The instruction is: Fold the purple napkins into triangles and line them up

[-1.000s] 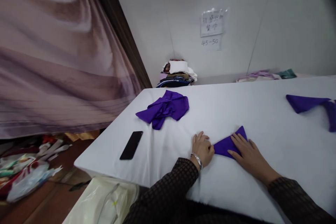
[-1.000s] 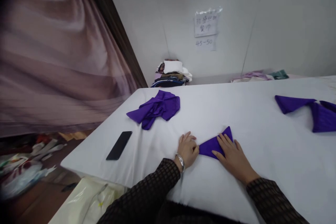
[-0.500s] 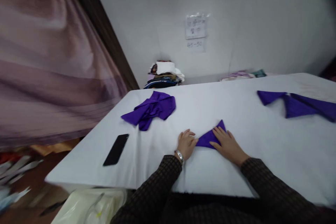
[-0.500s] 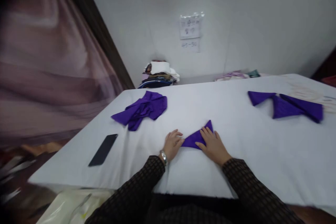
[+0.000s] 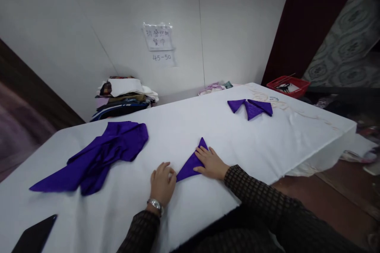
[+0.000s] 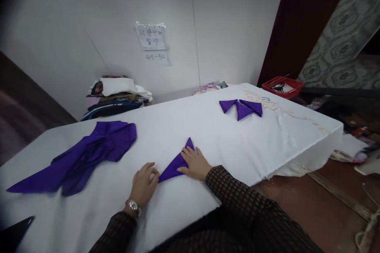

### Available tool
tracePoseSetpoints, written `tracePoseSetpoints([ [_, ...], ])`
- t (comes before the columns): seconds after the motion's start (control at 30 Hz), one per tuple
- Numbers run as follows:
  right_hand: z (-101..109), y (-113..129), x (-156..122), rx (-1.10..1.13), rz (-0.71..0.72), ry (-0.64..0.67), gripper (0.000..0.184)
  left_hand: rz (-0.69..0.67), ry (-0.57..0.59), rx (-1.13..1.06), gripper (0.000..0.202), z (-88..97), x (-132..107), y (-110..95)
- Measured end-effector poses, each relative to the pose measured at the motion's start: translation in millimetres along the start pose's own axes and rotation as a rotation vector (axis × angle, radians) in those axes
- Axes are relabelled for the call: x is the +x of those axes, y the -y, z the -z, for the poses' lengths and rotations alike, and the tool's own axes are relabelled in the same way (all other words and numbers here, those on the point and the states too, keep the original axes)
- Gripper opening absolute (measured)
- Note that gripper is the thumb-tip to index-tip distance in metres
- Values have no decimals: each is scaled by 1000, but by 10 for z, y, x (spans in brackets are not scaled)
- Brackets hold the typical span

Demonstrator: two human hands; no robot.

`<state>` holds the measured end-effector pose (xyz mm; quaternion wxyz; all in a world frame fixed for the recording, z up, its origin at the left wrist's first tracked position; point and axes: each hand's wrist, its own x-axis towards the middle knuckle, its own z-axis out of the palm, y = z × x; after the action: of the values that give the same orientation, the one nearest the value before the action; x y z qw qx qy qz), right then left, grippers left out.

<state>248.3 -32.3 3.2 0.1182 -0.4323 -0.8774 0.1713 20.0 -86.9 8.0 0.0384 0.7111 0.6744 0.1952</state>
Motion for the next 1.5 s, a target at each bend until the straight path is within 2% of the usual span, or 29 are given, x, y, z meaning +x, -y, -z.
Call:
tracePoseSetpoints([
  [0.1,-3,10,-3,-10,4,-8,75,-154,-17,-43,31,-46,109,-238],
  [0.17,-3,17,-3,-33,11,-17,71,-281,52,-34,44,-144,168,-407],
  [0.23,-2,20,-2,-60,18,-24,69,-326,142,12,58,-273,199,-515],
  [0.33,0,15,-4,-78,26,-21,63,-287,210,87,69,-426,196,-546],
  [0.4,4,6,-11,-71,30,-11,57,-269,230,118,71,-455,176,-534],
  [0.57,45,-65,11,-44,30,19,59,-270,302,175,80,-371,140,-596],
  [0.8,146,-281,181,-77,8,27,66,-255,350,196,86,-323,129,-676],
  [1.27,160,-517,364,-89,-99,29,64,-257,336,129,86,-362,107,-649],
  [1.5,171,-539,394,-26,-126,25,62,-245,348,115,87,-343,122,-660],
])
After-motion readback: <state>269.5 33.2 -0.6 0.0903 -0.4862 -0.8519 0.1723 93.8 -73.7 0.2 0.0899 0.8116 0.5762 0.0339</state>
